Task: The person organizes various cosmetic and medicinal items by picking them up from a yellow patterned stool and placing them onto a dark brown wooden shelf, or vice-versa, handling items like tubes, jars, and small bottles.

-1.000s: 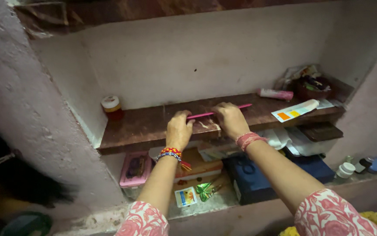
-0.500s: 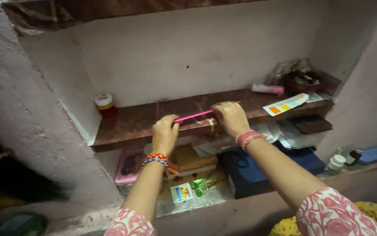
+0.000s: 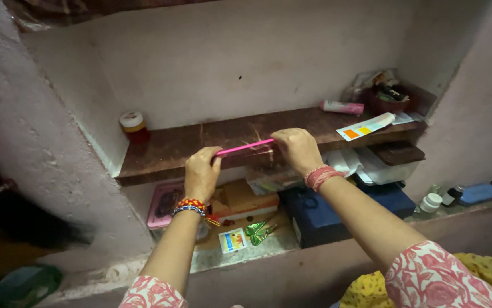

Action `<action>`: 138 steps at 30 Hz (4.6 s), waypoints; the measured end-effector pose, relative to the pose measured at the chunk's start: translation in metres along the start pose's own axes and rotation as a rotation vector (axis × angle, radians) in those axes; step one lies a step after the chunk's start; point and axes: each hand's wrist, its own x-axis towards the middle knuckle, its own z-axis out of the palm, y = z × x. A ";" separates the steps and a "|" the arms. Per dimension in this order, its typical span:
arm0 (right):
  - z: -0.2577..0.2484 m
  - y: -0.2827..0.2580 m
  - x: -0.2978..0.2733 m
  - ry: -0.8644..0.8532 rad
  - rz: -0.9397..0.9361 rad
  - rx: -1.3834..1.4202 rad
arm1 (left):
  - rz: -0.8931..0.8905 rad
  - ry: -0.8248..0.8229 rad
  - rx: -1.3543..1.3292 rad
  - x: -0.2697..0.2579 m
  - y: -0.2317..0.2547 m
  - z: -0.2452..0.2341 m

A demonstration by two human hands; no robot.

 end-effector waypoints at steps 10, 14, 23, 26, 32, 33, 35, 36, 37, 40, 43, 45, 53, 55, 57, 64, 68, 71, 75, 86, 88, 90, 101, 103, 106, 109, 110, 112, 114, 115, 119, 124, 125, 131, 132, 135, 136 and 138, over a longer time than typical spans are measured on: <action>-0.013 -0.005 -0.012 0.009 0.002 0.002 | -0.009 0.001 0.015 -0.009 0.022 -0.009; -0.022 -0.010 -0.018 0.005 0.009 0.005 | -0.011 0.011 0.010 -0.015 0.029 -0.009; -0.045 -0.008 -0.034 0.024 0.008 0.008 | 0.028 0.030 -0.009 -0.027 0.037 0.006; -0.053 -0.007 -0.042 0.026 0.010 -0.002 | 0.058 0.031 -0.027 -0.034 0.042 0.012; -0.071 -0.007 -0.060 0.037 0.007 -0.012 | 0.056 0.021 0.012 -0.048 0.058 0.019; -0.073 -0.007 -0.063 0.043 0.003 -0.014 | 0.045 0.019 0.010 -0.050 0.060 0.019; -0.077 -0.007 -0.071 0.045 0.005 -0.001 | 0.052 0.019 0.025 -0.056 0.066 0.023; -0.079 -0.006 -0.075 0.046 0.006 0.006 | 0.056 0.020 0.032 -0.060 0.069 0.025; -0.080 -0.005 -0.081 0.048 -0.002 0.009 | 0.060 0.021 0.021 -0.064 0.071 0.027; -0.086 0.000 -0.098 0.022 -0.007 0.018 | 0.053 0.003 -0.002 -0.078 0.079 0.035; -0.095 0.006 -0.118 -0.039 0.033 0.008 | 0.040 -0.030 -0.009 -0.091 0.086 0.048; -0.101 0.010 -0.129 -0.060 0.076 -0.013 | 0.050 -0.029 -0.022 -0.097 0.093 0.059; -0.134 0.035 -0.174 -0.102 0.131 -0.039 | 0.072 -0.107 -0.097 -0.114 0.129 0.095; -0.141 0.042 -0.188 -0.106 0.131 -0.047 | 0.080 -0.127 -0.105 -0.119 0.137 0.105; -0.149 0.050 -0.203 -0.106 0.120 -0.061 | 0.095 -0.153 -0.105 -0.127 0.145 0.117; -0.174 0.075 -0.259 -0.229 0.226 -0.122 | 0.077 -0.220 -0.202 -0.161 0.176 0.168; -0.186 0.092 -0.292 -0.247 0.292 -0.172 | 0.065 -0.277 -0.237 -0.177 0.197 0.190; -0.197 0.104 -0.317 -0.280 0.340 -0.230 | 0.053 -0.357 -0.255 -0.185 0.209 0.210; -0.216 0.112 -0.346 -0.293 0.348 -0.232 | 0.113 -0.398 -0.282 -0.203 0.218 0.241; -0.242 0.140 -0.458 -0.621 0.626 -0.294 | 0.150 -0.821 -0.275 -0.288 0.256 0.320; -0.248 0.142 -0.467 -0.678 0.680 -0.329 | 0.141 -0.880 -0.269 -0.284 0.268 0.319; -0.254 0.144 -0.471 -0.727 0.729 -0.381 | 0.145 -0.881 -0.283 -0.280 0.279 0.316; -0.279 0.145 -0.485 -0.592 0.737 -0.404 | 0.198 -0.963 -0.324 -0.271 0.304 0.334; -0.285 0.142 -0.485 -0.608 0.767 -0.424 | 0.218 -0.956 -0.343 -0.273 0.307 0.337; -0.295 0.137 -0.485 -0.649 0.837 -0.444 | 0.248 -0.961 -0.364 -0.275 0.313 0.344; -0.305 0.134 -0.489 -0.605 0.844 -0.445 | 0.260 -0.963 -0.407 -0.279 0.317 0.351; -0.306 0.133 -0.492 -0.597 0.856 -0.455 | 0.270 -0.970 -0.411 -0.279 0.319 0.355; -0.312 0.133 -0.496 -0.588 0.871 -0.463 | 0.288 -0.987 -0.406 -0.282 0.324 0.361; -0.317 0.133 -0.500 -0.584 0.876 -0.456 | 0.303 -1.007 -0.383 -0.284 0.328 0.364; -0.320 0.132 -0.502 -0.583 0.866 -0.471 | 0.310 -0.979 -0.399 -0.285 0.331 0.365; -0.328 0.128 -0.505 -0.619 0.907 -0.527 | 0.322 -0.964 -0.438 -0.283 0.340 0.361; -0.334 0.131 -0.513 -0.559 0.893 -0.540 | 0.302 -1.032 -0.460 -0.275 0.351 0.361; -0.335 0.132 -0.515 -0.549 0.893 -0.543 | 0.303 -1.056 -0.440 -0.275 0.353 0.363; -0.340 0.135 -0.520 -0.480 0.864 -0.592 | 0.318 -0.974 -0.493 -0.281 0.352 0.378; -0.341 0.134 -0.519 -0.505 0.873 -0.605 | 0.323 -0.942 -0.502 -0.283 0.351 0.379; -0.343 0.130 -0.514 -0.596 0.938 -0.632 | 0.368 -0.869 -0.516 -0.283 0.347 0.383; -0.343 0.129 -0.513 -0.606 0.948 -0.631 | 0.361 -0.897 -0.507 -0.281 0.345 0.382; -0.344 0.127 -0.511 -0.626 0.965 -0.626 | 0.344 -0.953 -0.484 -0.278 0.343 0.377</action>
